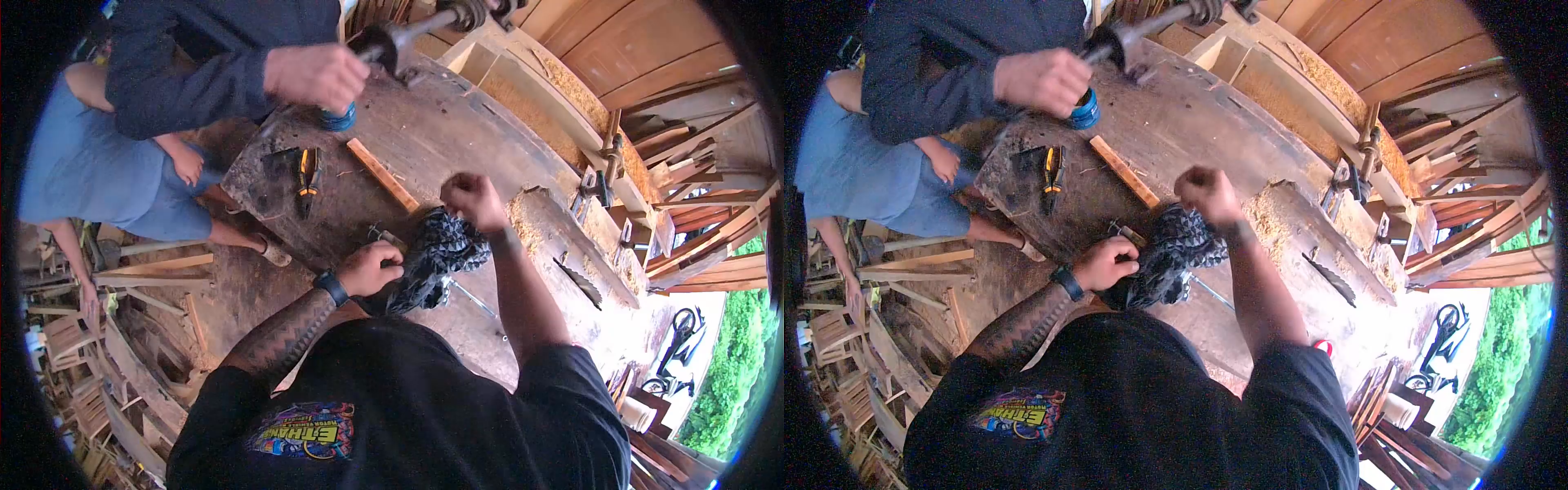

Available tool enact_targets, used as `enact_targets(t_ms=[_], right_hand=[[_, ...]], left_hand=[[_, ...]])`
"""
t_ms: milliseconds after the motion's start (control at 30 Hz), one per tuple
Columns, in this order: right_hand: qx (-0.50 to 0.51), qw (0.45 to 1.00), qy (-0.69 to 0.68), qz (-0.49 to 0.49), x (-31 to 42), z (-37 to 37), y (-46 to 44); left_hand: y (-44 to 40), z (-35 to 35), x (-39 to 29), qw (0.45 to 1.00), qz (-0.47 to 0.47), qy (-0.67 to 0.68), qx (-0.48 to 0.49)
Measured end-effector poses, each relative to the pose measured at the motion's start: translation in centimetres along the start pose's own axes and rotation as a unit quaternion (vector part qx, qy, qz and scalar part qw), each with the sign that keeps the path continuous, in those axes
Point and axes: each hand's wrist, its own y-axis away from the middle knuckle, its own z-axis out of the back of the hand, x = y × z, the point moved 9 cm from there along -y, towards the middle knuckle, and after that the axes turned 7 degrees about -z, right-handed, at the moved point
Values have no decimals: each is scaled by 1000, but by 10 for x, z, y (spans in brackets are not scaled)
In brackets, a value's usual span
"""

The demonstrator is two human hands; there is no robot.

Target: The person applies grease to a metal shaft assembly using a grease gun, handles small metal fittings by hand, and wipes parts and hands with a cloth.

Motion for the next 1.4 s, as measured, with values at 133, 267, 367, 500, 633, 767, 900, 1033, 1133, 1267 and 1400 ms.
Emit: enact_targets(t_ms=[133,267,367,500,633,767,900,1033,1133,1267,1400], right_hand=[[71,997,-34,-2,-26,-33,84],[15,982,-186,23,-60,-53,112],[-9,923,-384,-16,-79,-51,122],[-42,873,-479,77,-61,0,118],[-195,975,-59,-93,-89,63,88],[-120,990,-38,61,-77,37,100],[9,992,-97,78,-76,-31,105],[33,949,-314,-21,-92,-43,100],[98,900,-413,-101,-101,-47,110],[153,882,-425,-134,-111,-56,117],[141,882,-428,-138,-123,-62,122]], left_hand=[[-2,-21,3,856,142,494,-58],[-3,-43,-4,789,177,583,-72],[0,-55,3,770,173,610,-73],[9,-67,28,802,177,564,-87],[-10,-63,14,858,53,499,-104],[-25,-62,4,865,45,489,-106],[-29,-72,9,909,155,381,-75],[-30,-63,-3,917,134,362,-104],[-26,-60,-28,945,68,315,-63],[-29,-56,-25,986,-8,150,-78],[-32,-50,-34,997,-19,48,-48]])
